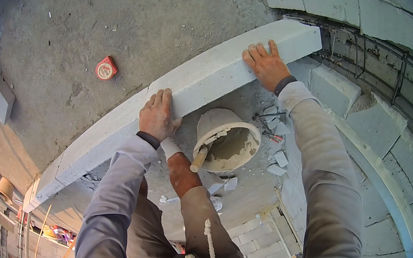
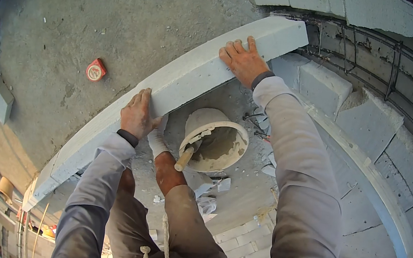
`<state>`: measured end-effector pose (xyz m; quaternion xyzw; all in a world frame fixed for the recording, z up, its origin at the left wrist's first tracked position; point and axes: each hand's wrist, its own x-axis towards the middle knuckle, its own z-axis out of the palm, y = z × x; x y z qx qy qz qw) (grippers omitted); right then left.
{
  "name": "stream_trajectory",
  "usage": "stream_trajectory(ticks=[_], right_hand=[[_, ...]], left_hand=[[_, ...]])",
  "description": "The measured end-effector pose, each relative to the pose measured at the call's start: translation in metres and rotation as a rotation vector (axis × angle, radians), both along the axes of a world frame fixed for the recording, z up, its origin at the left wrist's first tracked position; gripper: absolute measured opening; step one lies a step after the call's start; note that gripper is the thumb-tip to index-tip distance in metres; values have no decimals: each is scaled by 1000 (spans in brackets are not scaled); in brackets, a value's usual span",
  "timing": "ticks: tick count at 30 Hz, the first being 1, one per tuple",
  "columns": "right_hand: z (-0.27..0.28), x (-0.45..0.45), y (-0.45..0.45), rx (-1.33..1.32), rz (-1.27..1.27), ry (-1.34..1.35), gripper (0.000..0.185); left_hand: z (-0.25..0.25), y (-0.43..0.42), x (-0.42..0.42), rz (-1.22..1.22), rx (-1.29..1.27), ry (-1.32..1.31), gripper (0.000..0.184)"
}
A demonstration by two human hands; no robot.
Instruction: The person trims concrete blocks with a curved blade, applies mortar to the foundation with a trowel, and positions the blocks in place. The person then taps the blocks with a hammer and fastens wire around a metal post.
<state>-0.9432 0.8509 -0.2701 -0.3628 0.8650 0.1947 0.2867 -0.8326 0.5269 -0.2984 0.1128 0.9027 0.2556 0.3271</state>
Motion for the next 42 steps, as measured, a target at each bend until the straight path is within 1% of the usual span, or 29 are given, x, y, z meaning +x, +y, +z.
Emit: stream_trajectory(ticks=[2, 5, 8, 11, 14, 17, 20, 22, 24, 26, 29, 32, 33, 36, 39, 41, 42], right_hand=[[-2, 1, 0, 17, -9, -16, 47], [-5, 4, 2, -38, -67, -5, 54], [-8, 8, 3, -49, -89, 6, 56], [-5, 8, -1, -20, -109, -7, 58], [-1, 5, -5, 75, -66, -27, 54], [-1, 9, -4, 40, -161, -27, 63], [12, 24, -15, -32, -496, 120, 75], [6, 36, -7, -329, -825, 337, 82], [-3, 36, 9, -531, -1237, 483, 83], [-14, 23, 13, -491, -1637, 596, 87], [-31, 3, 16, -472, -1947, 507, 93], [-37, 3, 17, -426, -2017, 522, 96], [-31, 4, 13, -477, -2023, 502, 95], [-28, -6, 3, -574, -2054, 537, 109], [-40, -23, -12, -150, -2070, 585, 124], [-51, -25, -3, -72, -2044, 501, 131], [-40, -28, -7, -70, -2075, 473, 130]], left_hand=[[2, 0, -1, -14, -9, -26, 83], [2, 0, -1, -16, -4, -20, 82], [2, 1, -1, -14, -2, -16, 82], [2, 3, 0, -20, -39, -14, 83], [2, 3, 0, -27, -26, 2, 83], [1, 1, -1, -29, -34, -60, 84], [3, 1, -4, -47, -33, -75, 84], [0, 4, -1, -34, -25, -48, 85], [-1, 0, 1, -24, -43, -40, 85], [-1, 2, 2, -25, -39, -48, 85], [1, 3, -1, -22, -46, -78, 85], [1, 3, 1, -11, -26, -55, 81], [3, 3, 0, -14, -31, -76, 81], [2, 4, 2, -17, -37, -45, 82], [3, 4, 0, -13, -50, -94, 84], [-1, 3, 3, -7, -63, -52, 84], [-2, 4, 6, -2, -55, -33, 85]])
